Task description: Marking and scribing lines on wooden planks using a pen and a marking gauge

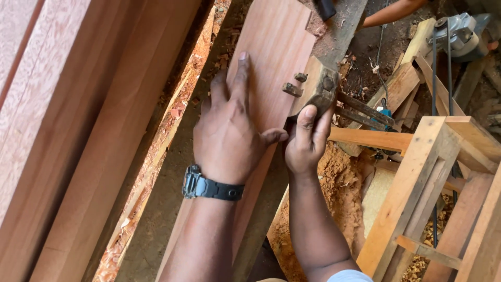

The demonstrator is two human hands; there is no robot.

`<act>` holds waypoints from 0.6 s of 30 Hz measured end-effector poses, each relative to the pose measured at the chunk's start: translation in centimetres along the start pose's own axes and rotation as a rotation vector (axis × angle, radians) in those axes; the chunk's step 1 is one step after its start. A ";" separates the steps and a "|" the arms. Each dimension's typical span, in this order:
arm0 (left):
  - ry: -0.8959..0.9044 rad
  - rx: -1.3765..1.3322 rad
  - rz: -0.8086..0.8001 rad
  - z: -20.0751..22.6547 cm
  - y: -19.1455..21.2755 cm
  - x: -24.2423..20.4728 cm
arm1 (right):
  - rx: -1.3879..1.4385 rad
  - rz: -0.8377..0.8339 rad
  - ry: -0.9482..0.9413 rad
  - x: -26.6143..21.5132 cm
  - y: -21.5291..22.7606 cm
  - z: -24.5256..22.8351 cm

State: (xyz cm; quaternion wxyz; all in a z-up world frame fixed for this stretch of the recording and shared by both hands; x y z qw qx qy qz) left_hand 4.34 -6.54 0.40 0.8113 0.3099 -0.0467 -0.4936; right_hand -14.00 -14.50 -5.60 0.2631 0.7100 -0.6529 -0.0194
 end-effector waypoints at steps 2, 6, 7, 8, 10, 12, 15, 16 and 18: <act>0.009 0.006 -0.004 0.2 0.1 0.1 | 0.026 0.002 0.038 1.1 -0.4 0.5; -0.022 0.028 0.017 0.1 0.1 0.1 | 0.066 0.035 0.041 2.7 -0.9 1.4; -0.024 0.027 0.017 0.1 0.2 0.1 | 0.065 0.036 0.043 2.8 -0.9 1.5; -0.019 0.011 0.012 0.2 0.3 0.1 | 0.087 0.029 0.041 2.9 -1.0 1.6; -0.014 -0.001 0.009 0.2 0.5 0.2 | 0.113 0.021 0.038 3.0 -1.2 1.6; 0.024 0.013 -0.017 0.2 0.3 0.3 | 0.189 0.024 0.043 3.0 -1.2 1.5; 0.012 0.014 -0.006 0.3 0.4 0.3 | 0.234 -0.073 0.058 3.2 -1.7 0.1; 0.005 0.016 -0.004 0.4 0.4 0.2 | 0.236 -0.067 0.063 2.9 -1.4 0.4; -0.007 0.024 -0.004 0.6 0.4 0.2 | 0.140 -0.011 0.053 2.4 -0.8 1.1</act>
Point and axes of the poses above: each hand's wrist, its own x-axis towards the middle knuckle, its own y-axis out of the back of the hand, z = x × y, the point moved 7 cm from there along x, towards the middle knuckle, and after that the axes turned 12 degrees about -x, right-handed, at the moved point
